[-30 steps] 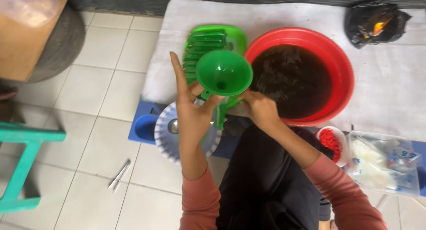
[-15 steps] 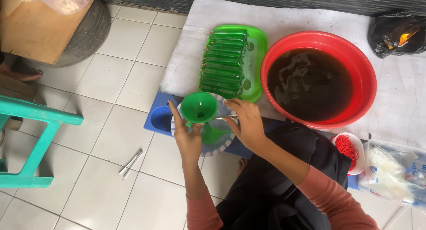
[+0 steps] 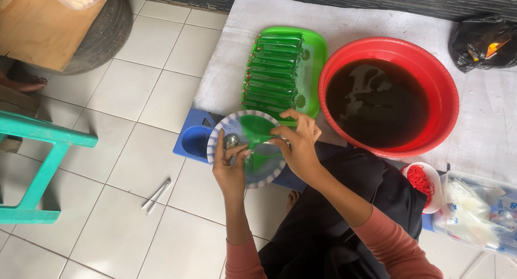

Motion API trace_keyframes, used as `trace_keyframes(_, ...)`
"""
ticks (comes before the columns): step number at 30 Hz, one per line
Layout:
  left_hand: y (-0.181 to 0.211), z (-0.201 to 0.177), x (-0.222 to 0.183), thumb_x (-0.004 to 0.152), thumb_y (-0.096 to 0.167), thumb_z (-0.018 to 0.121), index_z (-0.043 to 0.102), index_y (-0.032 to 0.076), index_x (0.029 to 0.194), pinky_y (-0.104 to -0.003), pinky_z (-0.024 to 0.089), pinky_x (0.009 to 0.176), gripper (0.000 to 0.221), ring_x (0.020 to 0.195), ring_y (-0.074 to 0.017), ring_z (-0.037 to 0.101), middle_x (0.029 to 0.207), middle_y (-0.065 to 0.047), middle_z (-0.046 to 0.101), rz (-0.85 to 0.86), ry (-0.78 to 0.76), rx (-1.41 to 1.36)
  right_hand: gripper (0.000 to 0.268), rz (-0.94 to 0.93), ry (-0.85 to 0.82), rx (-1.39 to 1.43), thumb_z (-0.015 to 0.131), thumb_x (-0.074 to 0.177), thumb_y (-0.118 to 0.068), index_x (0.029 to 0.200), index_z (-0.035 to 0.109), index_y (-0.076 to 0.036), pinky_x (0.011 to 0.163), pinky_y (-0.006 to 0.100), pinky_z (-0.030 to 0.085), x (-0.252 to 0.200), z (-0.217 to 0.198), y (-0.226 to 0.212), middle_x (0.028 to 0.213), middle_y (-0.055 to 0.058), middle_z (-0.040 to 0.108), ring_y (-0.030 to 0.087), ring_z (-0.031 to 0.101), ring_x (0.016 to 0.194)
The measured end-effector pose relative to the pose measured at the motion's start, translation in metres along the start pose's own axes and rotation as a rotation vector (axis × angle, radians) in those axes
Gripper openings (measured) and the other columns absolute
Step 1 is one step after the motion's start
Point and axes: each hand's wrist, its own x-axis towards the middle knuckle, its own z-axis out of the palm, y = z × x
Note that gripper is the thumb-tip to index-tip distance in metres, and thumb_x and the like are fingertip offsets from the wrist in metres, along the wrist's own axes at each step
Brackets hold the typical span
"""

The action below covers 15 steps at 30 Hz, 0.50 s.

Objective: The person fills a plastic bag with liquid from a red basin using a green funnel and ladle, then ties the bag with a red rubber band and places it on a green tray.

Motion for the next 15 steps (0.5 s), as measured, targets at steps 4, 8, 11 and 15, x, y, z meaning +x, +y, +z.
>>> trace_keyframes(4,-0.022,0.001,-0.002,0.079,-0.004,0.083,0.053,0.008,0.149,-0.039,0.055,0.098,0.077,0.078,-0.0133,0.071,0.084,-0.006,0.078,-0.038,0.075,-0.024,0.008,0.330,-0.120,0.160,0.071,0.099,-0.022,0.101,0.066,-0.017,0.092,0.050,0.026,-0.022,0.026,0.036,0.130,0.006,0.045,0.033,0.039,0.122)
trace_keyframes(8,-0.018,-0.001,-0.003,0.079,-0.008,0.082,0.055,0.005,0.146,-0.042,0.052,0.103,0.073,0.075,-0.0129,0.067,0.083,-0.006,0.076,-0.027,0.119,-0.079,0.013,0.486,-0.247,0.133,0.068,0.102,-0.027,0.108,0.065,-0.016,0.093,0.054,0.032,-0.043,0.049,0.062,0.126,0.010,0.049,0.036,0.045,0.122)
trace_keyframes(11,-0.005,0.002,-0.002,0.077,-0.009,0.083,0.057,0.005,0.144,-0.044,0.048,0.107,0.073,0.077,-0.0127,0.066,0.081,-0.004,0.075,0.003,0.101,-0.092,0.015,0.424,-0.404,-0.061,0.072,0.097,-0.029,0.110,0.068,-0.021,0.097,0.056,0.033,-0.065,0.075,0.081,0.129,0.005,0.051,0.033,0.046,0.123)
trace_keyframes(15,0.018,0.014,-0.003,0.075,-0.008,0.085,0.059,0.007,0.141,-0.043,0.044,0.111,0.072,0.078,-0.0127,0.066,0.079,-0.003,0.074,0.026,0.076,-0.086,0.019,0.362,-0.593,-0.051,0.072,0.095,-0.027,0.114,0.073,-0.029,0.097,0.053,0.036,-0.072,0.070,0.074,0.135,0.005,0.054,0.033,0.047,0.128)
